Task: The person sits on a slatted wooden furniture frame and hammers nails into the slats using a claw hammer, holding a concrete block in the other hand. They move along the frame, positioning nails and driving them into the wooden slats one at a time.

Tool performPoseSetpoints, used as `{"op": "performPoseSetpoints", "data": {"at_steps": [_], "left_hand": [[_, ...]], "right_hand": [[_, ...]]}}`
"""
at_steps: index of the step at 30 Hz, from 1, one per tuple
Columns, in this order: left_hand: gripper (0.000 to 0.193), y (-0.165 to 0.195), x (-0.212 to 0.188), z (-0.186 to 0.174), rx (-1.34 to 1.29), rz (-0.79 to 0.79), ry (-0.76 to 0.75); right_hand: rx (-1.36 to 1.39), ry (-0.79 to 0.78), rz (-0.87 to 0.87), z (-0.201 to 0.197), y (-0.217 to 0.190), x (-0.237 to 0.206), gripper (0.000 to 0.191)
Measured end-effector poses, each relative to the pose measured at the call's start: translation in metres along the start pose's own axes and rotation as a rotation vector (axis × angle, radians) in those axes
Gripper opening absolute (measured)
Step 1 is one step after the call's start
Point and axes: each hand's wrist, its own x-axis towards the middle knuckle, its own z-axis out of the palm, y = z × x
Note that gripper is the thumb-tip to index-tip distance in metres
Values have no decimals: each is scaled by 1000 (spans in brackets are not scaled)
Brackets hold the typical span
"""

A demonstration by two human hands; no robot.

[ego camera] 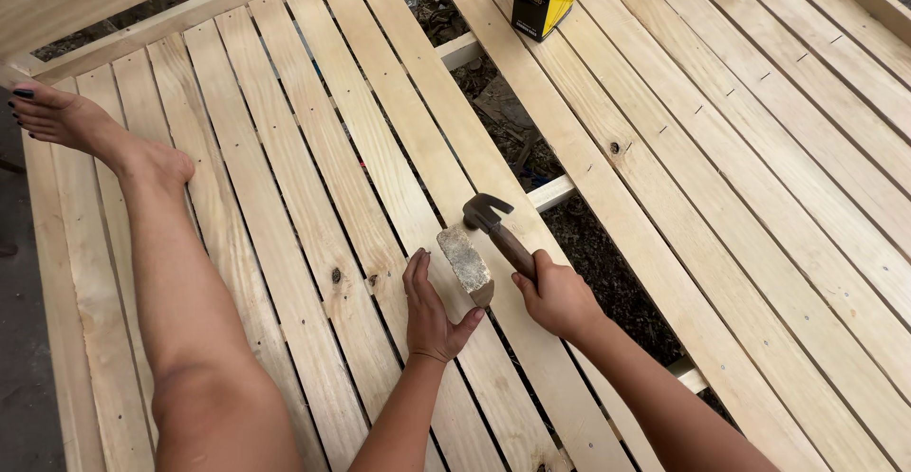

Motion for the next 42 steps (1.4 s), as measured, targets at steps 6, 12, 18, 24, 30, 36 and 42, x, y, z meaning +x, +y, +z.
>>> {"op": "performPoseSetpoints", "data": {"at_steps": [6, 12, 18, 24, 30, 36, 42], "left_hand": [[127, 0, 6, 3, 6, -74, -93], [132, 8, 1, -6, -16, -43, -114], [103, 58, 26, 18, -259, -180, 27], [67, 132, -13, 48, -319, 321, -70], [65, 186, -28, 75, -415, 218, 55], [69, 129, -6, 46, -391, 150, 342], [60, 94, -10, 36, -582, -465, 202]], "right_hand": [[337, 365, -201, -16, 8, -1, 33], [-84, 36, -36, -1, 1, 0, 35], [555, -100, 295, 5, 23, -39, 36], [1211, 79, 477, 28, 78, -103, 34], [1361, 230, 339, 37, 114, -90, 32], [1304, 180, 345, 29, 91, -91, 30], [1243, 158, 306, 19, 70, -92, 30]]}}
